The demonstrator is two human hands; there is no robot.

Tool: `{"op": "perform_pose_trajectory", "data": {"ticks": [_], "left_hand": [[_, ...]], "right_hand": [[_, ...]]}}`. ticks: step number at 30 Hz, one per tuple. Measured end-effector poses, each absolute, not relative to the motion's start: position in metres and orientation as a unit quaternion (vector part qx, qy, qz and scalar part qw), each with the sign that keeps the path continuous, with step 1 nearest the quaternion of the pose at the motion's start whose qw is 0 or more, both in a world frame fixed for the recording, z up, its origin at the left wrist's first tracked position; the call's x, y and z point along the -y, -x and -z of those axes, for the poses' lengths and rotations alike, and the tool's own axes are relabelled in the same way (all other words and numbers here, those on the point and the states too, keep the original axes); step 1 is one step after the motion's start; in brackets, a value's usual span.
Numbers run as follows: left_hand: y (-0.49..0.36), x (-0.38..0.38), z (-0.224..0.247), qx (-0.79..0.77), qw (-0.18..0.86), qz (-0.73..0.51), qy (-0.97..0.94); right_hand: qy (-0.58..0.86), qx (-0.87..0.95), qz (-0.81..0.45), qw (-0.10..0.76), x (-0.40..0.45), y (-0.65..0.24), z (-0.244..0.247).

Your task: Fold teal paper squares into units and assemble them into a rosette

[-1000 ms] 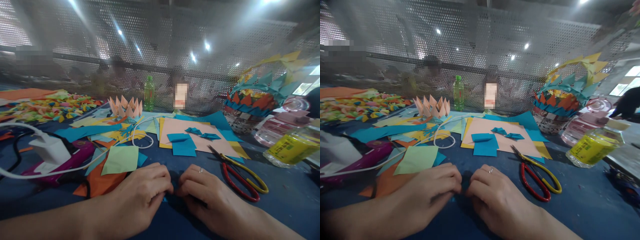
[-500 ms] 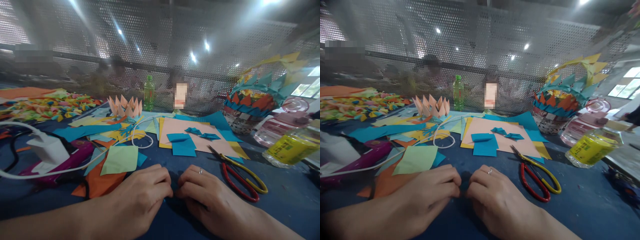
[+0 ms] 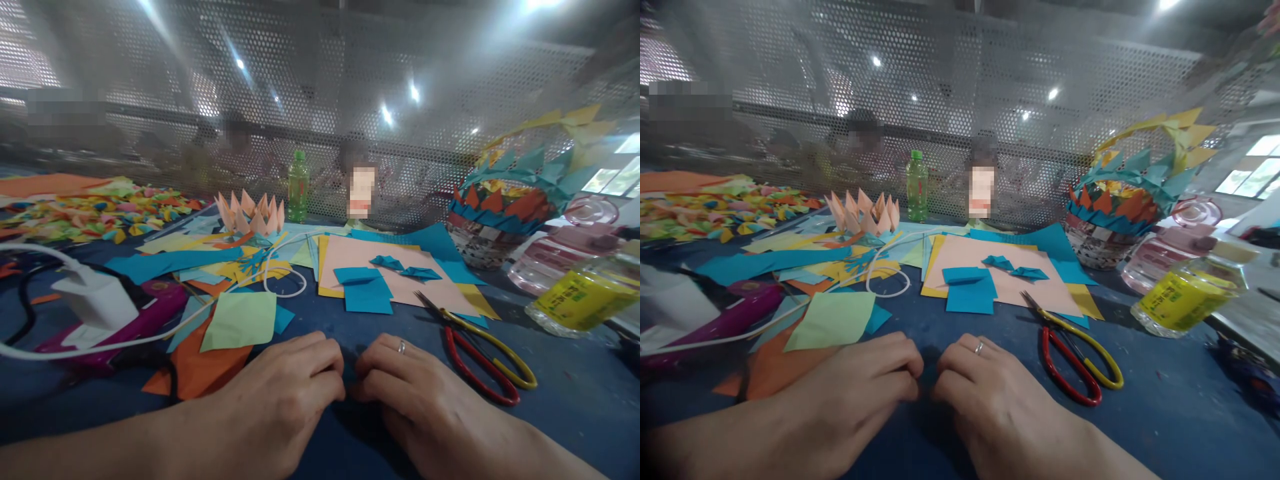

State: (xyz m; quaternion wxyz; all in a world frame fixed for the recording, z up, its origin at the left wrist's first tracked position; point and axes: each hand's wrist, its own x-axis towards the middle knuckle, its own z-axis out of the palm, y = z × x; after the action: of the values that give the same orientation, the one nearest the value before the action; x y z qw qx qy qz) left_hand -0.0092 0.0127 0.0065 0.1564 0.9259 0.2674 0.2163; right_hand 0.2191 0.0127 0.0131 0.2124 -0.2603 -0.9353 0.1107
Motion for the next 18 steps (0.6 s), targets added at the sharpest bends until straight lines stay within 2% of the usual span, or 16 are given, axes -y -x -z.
{"op": "perform_pose_trajectory", "data": {"ticks": [5,12,18], "left_hand": [[0.0079,-0.0101,-0.0153,-0.270,0.135,-0.209,-0.930],[0.0075,-0.0090,-0.0152,-0.263,0.028,-0.203,-0.943],[0.0099,-0.0048,-0.0131,-0.264,0.013,-0.187,-0.946]], "right_hand": [[0.241,0.941,-0.076,0.225,-0.0128,-0.2200,-0.0124],[0.227,0.944,-0.035,0.236,-0.0121,-0.2220,-0.0086],[0.221,0.944,-0.023,0.242,-0.0131,-0.2237,-0.0066]]}}
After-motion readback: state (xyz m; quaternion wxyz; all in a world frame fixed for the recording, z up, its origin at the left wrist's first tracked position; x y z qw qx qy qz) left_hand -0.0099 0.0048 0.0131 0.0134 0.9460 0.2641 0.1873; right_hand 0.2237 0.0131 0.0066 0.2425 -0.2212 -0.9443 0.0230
